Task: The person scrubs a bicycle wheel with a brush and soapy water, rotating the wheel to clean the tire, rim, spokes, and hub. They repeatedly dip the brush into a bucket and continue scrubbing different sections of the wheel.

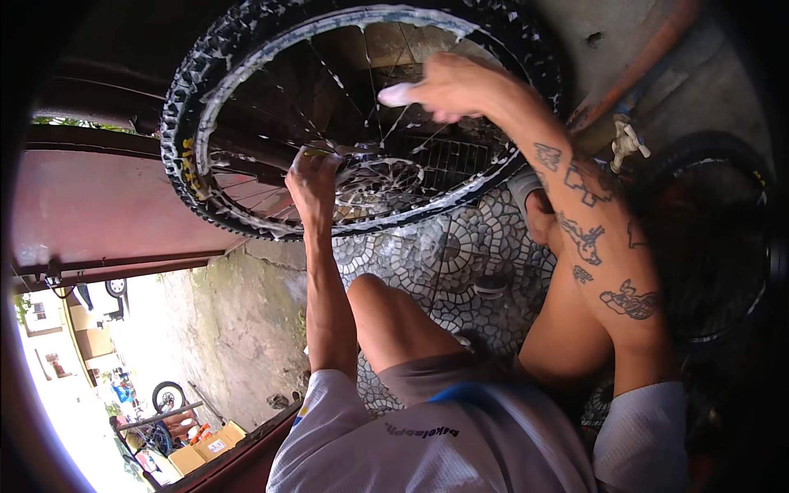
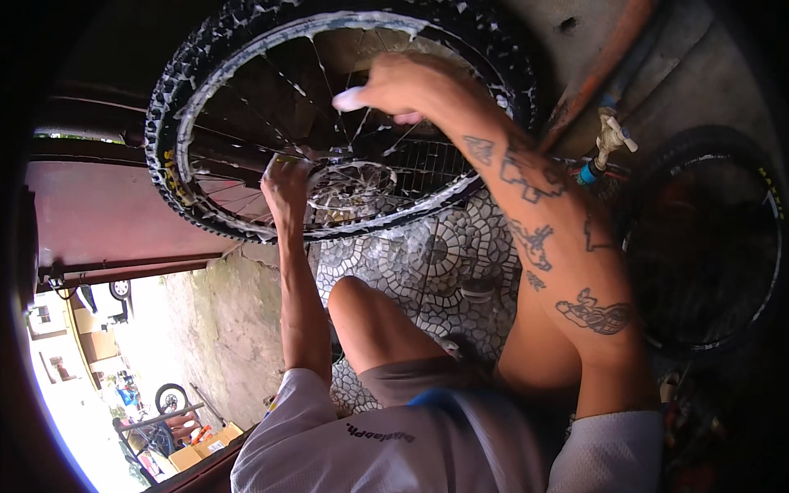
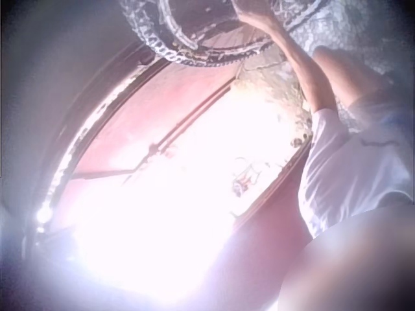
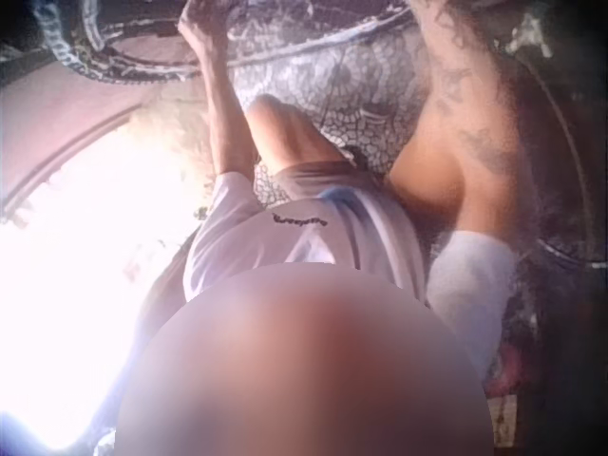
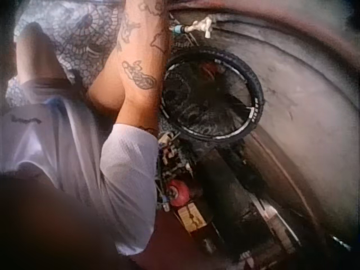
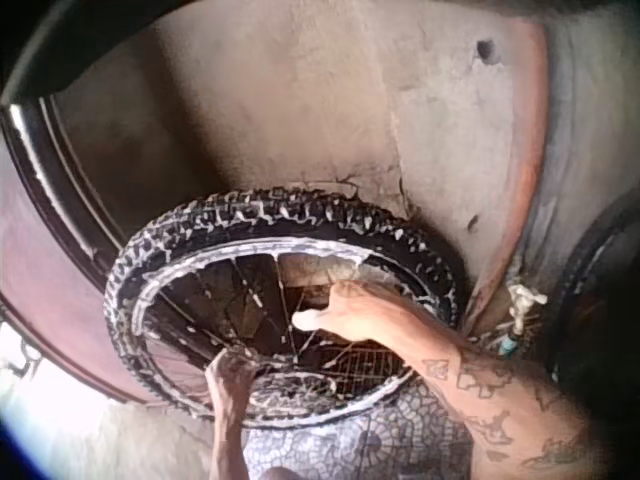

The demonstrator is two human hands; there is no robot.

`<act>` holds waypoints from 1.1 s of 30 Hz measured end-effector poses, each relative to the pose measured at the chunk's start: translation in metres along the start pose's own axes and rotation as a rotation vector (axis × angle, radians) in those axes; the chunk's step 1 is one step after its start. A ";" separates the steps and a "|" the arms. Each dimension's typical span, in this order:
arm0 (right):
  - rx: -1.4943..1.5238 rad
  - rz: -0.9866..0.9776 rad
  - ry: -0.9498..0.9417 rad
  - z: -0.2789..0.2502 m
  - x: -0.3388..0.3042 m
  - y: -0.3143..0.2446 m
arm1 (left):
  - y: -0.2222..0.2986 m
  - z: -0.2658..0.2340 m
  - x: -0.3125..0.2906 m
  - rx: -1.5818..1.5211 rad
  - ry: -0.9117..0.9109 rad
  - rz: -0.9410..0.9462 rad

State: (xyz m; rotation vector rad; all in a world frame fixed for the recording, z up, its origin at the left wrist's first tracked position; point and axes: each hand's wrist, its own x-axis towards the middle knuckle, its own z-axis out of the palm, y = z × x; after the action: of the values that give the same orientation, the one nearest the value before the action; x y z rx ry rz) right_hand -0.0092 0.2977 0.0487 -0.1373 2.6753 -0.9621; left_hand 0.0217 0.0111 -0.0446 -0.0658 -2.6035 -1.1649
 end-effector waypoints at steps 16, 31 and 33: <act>0.872 -0.139 0.479 0.040 0.034 0.044 | 0.055 -0.075 -0.023 0.024 0.479 0.092; 0.248 -0.201 0.396 0.007 -0.007 -0.005 | 0.003 0.021 0.008 -0.237 -0.052 0.134; -0.046 -0.034 0.351 -0.003 -0.007 0.015 | 0.006 0.019 0.005 -0.480 0.117 0.007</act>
State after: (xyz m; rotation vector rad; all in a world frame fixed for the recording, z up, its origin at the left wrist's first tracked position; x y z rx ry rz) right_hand -0.0036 0.3117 0.0428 -0.0252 3.0237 -1.0167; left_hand 0.0130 0.0287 -0.0507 -0.1013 -2.1708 -1.7086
